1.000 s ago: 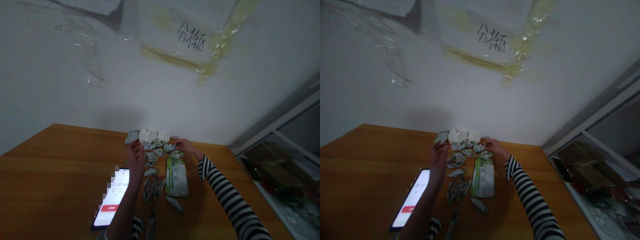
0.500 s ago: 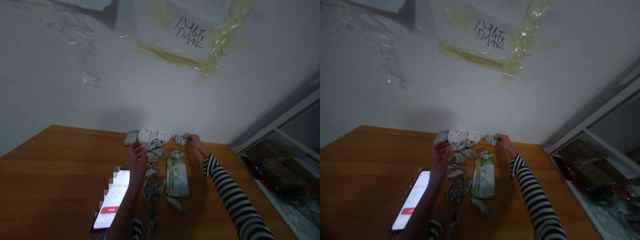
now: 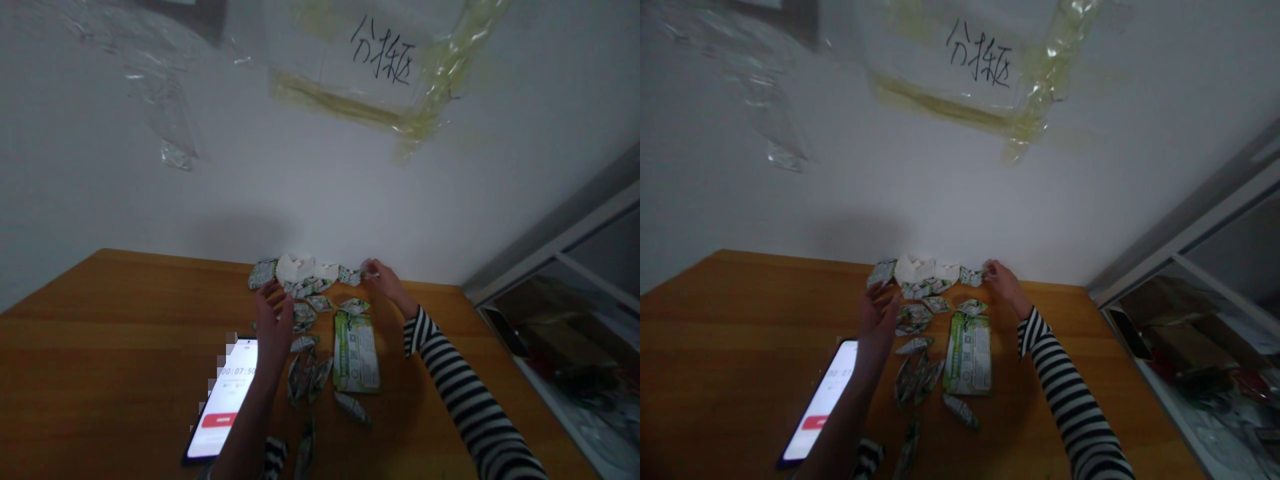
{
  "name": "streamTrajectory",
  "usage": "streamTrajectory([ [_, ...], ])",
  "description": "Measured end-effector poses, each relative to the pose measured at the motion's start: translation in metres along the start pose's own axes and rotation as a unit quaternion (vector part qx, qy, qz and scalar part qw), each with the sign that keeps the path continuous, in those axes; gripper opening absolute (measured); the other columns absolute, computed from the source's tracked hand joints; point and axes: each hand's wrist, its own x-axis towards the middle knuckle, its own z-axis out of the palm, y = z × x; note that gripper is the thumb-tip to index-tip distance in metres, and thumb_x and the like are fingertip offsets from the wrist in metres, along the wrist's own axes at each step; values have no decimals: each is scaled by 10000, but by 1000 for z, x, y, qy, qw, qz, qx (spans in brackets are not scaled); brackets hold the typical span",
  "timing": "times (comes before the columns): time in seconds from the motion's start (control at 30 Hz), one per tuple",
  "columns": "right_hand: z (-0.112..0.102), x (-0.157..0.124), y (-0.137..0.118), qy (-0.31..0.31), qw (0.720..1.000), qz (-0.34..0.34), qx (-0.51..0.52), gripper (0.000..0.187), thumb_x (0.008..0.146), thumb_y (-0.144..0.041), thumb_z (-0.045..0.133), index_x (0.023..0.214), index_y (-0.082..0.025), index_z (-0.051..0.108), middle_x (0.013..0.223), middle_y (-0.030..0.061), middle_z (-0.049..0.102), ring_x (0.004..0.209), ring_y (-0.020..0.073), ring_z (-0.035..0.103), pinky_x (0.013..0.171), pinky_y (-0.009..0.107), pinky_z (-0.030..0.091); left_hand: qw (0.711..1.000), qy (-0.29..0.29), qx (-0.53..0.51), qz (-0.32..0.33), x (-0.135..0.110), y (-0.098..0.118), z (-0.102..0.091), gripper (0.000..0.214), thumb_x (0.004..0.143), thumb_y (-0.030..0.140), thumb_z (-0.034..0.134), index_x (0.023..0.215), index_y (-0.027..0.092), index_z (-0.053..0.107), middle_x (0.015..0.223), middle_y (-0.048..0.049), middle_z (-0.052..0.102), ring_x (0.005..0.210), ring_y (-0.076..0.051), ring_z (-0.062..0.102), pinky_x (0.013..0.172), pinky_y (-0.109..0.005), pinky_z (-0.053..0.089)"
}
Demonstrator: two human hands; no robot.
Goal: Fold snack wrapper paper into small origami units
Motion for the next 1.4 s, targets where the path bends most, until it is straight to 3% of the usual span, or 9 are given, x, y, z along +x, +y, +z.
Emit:
streamTrajectory([
  [0.17, -12, -43, -20, -132, 988, -39, 75, 345, 752, -307, 718, 1070, -218, 620, 1107, 75, 656, 1015, 225, 611, 848, 343, 495, 1000, 1, 6, -2, 0, -1, -2, 459, 829, 351, 609, 1235, 241, 426, 1224, -96, 532, 984, -184, 600, 768, -321, 543],
  [0.27, -4, -61, -24, -161, 980, -56, 106, 288, 752, -304, 722, 1013, -202, 656, 1084, 82, 672, 1009, 229, 623, 884, 358, 487, 1000, 2, 7, -6, 0, 0, -2, 475, 829, 362, 610, 1247, 248, 415, 1235, -93, 518, 994, -188, 595, 750, -318, 549],
  [0.53, 28, -64, -10, -71, 993, 8, 98, 113, 777, -261, 647, 794, -192, 735, 849, 77, 741, 802, 228, 673, 741, 342, 517, 1000, 3, 0, -3, -2, 2, 1, 460, 824, 347, 618, 1229, 242, 429, 1227, -101, 529, 978, -178, 607, 695, -262, 542],
  [0.83, 37, -13, 6, -13, 996, 33, 80, 99, 733, -239, 613, 741, -166, 679, 722, 38, 692, 689, 195, 637, 672, 308, 495, 1000, 4, 6, 12, 1, 4, -2, 445, 819, 333, 623, 1212, 234, 438, 1210, -96, 544, 957, -176, 610, 708, -267, 534],
  [0.97, 42, -7, 1, 3, 997, 32, 70, 139, 718, -226, 629, 848, -183, 654, 815, 27, 692, 742, 186, 633, 716, 308, 500, 1000, 23, -4, 7, 3, 7, -6, 454, 837, 367, 603, 1233, 245, 416, 1239, -98, 530, 951, -176, 611, 629, -230, 522],
  [1.1, 49, -26, -21, 88, 995, 37, 28, 301, 765, -243, 631, 1059, -207, 579, 1030, 67, 634, 970, 231, 571, 892, 398, 456, 998, 56, -13, 27, 4, 8, -8, 392, 883, 378, 539, 1229, 240, 416, 1226, -95, 528, 928, -155, 619, 656, -226, 509],
  [1.17, 52, -39, -37, 127, 991, -11, -38, 257, 819, -259, 614, 1068, -203, 586, 1094, 104, 604, 1073, 262, 524, 960, 433, 416, 997, 63, 14, 35, 6, 5, -11, 374, 880, 343, 538, 1223, 234, 434, 1185, -87, 547, 917, -157, 615, 702, -251, 512],
  [1.27, 57, -56, -59, 41, 994, -90, -54, 233, 883, -287, 583, 1109, -233, 596, 1120, 96, 606, 1095, 248, 537, 960, 402, 431, 990, 5, 123, 73, 12, -5, -20, 311, 846, 229, 527, 1157, 226, 522, 1118, -83, 566, 947, -202, 598, 790, -339, 517],
  [1.4, 64, -62, -77, -74, 977, -174, -95, 316, 853, -269, 650, 1167, -262, 614, 1168, 81, 628, 1108, 249, 551, 955, 392, 434, 941, -134, 269, 153, 15, -23, -30, 317, 727, 41, 474, 927, 212, 651, 1042, -86, 576, 1037, -258, 570, 943, -440, 445],
])
